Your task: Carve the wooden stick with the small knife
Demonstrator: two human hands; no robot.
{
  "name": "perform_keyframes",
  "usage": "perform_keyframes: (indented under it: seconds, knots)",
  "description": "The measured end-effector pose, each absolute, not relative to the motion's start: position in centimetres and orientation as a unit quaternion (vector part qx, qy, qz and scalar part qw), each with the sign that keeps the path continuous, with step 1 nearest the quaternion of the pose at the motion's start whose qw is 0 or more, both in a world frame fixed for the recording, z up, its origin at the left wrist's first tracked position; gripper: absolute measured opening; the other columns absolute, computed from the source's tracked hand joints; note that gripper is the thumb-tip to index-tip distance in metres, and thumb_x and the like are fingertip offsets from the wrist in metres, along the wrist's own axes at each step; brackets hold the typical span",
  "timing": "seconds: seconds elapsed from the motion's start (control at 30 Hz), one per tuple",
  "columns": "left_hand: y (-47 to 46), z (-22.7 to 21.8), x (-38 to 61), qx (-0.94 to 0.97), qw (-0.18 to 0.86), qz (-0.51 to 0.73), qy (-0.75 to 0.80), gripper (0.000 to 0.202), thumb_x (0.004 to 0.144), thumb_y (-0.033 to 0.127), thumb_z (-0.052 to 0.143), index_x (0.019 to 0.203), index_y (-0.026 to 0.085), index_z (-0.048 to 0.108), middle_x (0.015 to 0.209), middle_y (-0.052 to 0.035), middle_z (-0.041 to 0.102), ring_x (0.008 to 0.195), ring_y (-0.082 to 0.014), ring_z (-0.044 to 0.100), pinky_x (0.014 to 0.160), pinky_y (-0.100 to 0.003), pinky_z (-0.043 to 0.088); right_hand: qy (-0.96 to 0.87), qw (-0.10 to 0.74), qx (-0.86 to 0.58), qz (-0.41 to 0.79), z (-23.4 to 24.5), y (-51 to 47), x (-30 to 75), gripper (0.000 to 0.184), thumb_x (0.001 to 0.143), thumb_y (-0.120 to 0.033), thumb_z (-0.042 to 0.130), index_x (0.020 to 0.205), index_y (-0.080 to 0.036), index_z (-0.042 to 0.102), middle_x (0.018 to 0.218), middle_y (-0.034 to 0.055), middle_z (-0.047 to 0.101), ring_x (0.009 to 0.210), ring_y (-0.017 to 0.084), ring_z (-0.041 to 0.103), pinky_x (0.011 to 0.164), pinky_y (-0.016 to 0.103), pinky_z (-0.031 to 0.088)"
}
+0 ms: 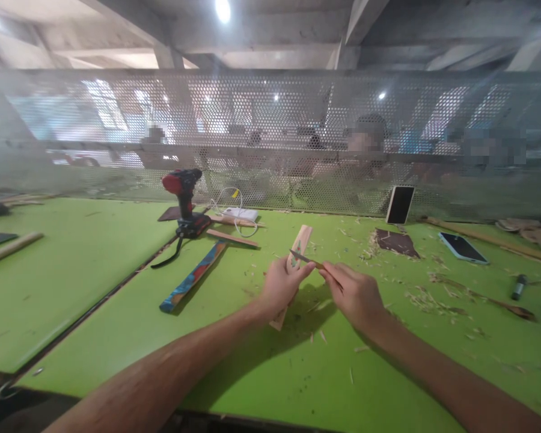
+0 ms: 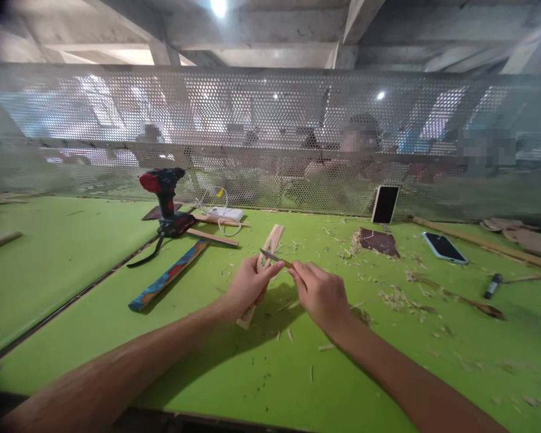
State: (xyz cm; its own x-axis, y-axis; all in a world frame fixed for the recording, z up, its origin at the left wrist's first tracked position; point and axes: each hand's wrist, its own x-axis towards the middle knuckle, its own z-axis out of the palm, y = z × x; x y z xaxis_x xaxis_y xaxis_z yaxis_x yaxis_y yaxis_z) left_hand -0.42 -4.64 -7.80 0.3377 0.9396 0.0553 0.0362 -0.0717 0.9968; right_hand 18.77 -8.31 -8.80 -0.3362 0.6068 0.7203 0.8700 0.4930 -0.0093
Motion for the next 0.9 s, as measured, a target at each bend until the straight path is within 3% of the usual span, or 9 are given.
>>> perform_keyframes:
  seconds: [0.17,0.53,0.9]
  knots:
    - [-4.2,-9.0,-0.4,0.624,0.547,0.411,0.378,0.037,0.092,0.055,0.067,0.088,0.019,0.056,0.053,0.0085,0.049,0.039,-0.0080,0.041,0.036,-0.019,0.035,-0.806,0.334,-0.452,-0.187,-8.4,-8.1,18.9,0.028,0.107,-0.021,0.053,0.113,-0.014,0.080,0.091,0.0112,0.081,0.063,0.016,0.072,0.052,0.025,0.057]
    - [-4.5,-9.0,0.1,0.611,0.568,0.422,0.355,0.029,0.093,0.042,0.068,0.099,0.018,0.052,0.059,0.0085,0.052,0.044,-0.0091,0.047,0.041,-0.020,0.040,-0.819,0.319,-0.455,-0.145,-8.3,-8.1,19.4,0.033,0.107,-0.026,0.050,0.111,-0.014,0.081,0.092,0.0113,0.082,0.062,0.017,0.073,0.052,0.027,0.058]
    - [-4.8,-8.8,0.0,0.605,0.561,0.434,0.362,0.031,0.091,0.046,0.068,0.091,0.019,0.052,0.057,0.0080,0.051,0.042,-0.0088,0.045,0.039,-0.021,0.038,-0.814,0.309,-0.453,-0.190,-8.4,-8.1,19.2,0.026,0.106,-0.020,0.056,0.109,-0.011,0.080,0.089,0.0116,0.081,0.058,0.015,0.071,0.047,0.022,0.052]
